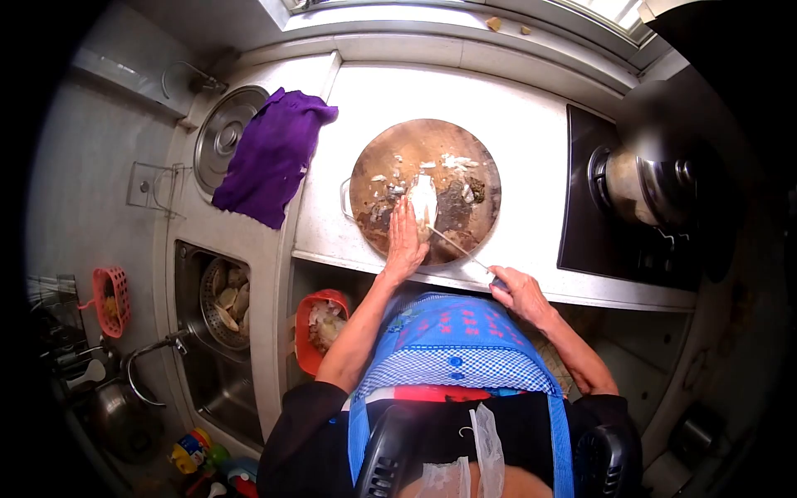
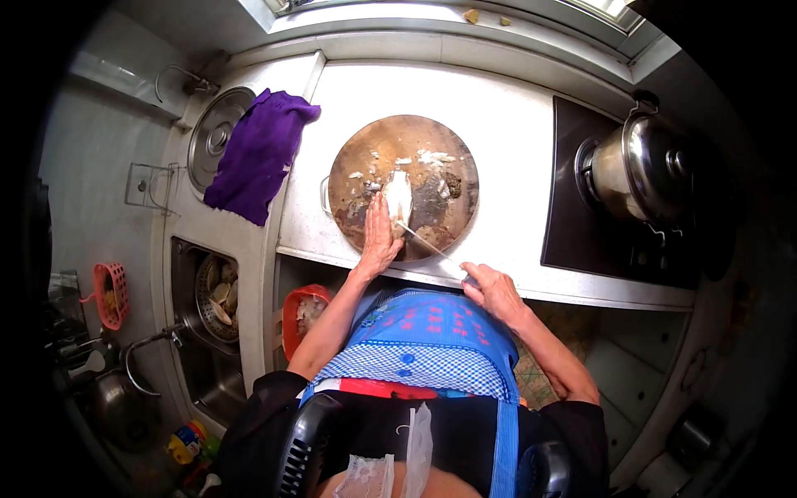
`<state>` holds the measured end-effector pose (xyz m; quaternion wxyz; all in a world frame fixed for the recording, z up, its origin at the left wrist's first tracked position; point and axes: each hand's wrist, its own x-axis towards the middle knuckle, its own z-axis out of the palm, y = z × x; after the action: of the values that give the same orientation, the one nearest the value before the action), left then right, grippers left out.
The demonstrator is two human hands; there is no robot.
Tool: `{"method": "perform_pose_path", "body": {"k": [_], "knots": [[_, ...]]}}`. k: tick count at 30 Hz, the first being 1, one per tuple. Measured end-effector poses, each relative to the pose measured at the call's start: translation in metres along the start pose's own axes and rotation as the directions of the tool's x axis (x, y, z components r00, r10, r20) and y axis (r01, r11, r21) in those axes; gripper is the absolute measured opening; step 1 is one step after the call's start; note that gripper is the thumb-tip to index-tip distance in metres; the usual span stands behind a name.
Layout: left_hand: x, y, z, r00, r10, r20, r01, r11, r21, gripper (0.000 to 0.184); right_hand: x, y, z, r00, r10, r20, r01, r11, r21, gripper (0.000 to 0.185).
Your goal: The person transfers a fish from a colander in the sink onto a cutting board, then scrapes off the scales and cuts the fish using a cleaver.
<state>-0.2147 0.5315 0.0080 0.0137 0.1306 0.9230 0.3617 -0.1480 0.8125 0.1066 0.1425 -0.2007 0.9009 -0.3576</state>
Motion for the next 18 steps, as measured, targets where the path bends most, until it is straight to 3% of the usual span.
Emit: {"method": "perform_pose_path", "body": {"k": [5, 7, 8, 10, 12, 13, 15, 17, 18], "knots": [[0.004, 0.012, 0.009, 0.995, -0.065, -0.079, 0.064, 0.998, -0.019, 0.100, 0.019, 0.006, 0.001, 0.996, 0.092, 0.020, -0.092, 0.996, -0.014, 0.034], [0.001, 0.019, 0.017, 0.971, -0.173, -0.164, 0.169, 0.985, -0.039, 0.100, 0.014, 0.000, -0.005, 0.997, 0.067, 0.040, -0.069, 0.996, 0.062, 0.031], [0.002, 0.020, 0.023, 0.962, -0.196, -0.193, 0.187, 0.980, -0.061, 0.103, 0.017, -0.009, -0.018, 0.985, 0.150, 0.089, -0.164, 0.972, 0.170, 0.028], [0.004, 0.021, 0.024, 0.960, -0.204, -0.189, 0.192, 0.978, -0.082, 0.104, 0.019, -0.008, -0.022, 0.975, 0.211, 0.070, -0.220, 0.958, 0.181, 0.027], [0.002, 0.019, 0.016, 0.969, -0.207, -0.136, 0.191, 0.974, -0.124, 0.109, 0.021, -0.007, -0.021, 0.942, 0.330, 0.052, -0.333, 0.911, 0.245, 0.027], [0.000, 0.018, 0.005, 0.969, -0.206, -0.136, 0.190, 0.974, -0.121, 0.109, 0.021, -0.007, -0.020, 0.943, 0.329, 0.052, -0.331, 0.911, 0.247, 0.027], [-0.002, 0.013, -0.013, 0.993, -0.114, 0.039, 0.119, 0.977, -0.177, 0.108, 0.022, -0.004, -0.020, 0.939, 0.334, 0.079, -0.343, 0.906, 0.250, 0.027], [-0.002, 0.005, -0.024, 0.999, -0.052, 0.009, 0.052, 0.981, -0.188, 0.106, 0.017, -0.003, -0.018, 0.948, 0.310, 0.080, -0.320, 0.913, 0.253, 0.028], [-0.001, -0.001, -0.031, 0.997, -0.001, 0.078, 0.013, 0.986, -0.164, 0.103, 0.015, -0.003, -0.018, 0.956, 0.282, 0.086, -0.295, 0.922, 0.252, 0.028]]}}
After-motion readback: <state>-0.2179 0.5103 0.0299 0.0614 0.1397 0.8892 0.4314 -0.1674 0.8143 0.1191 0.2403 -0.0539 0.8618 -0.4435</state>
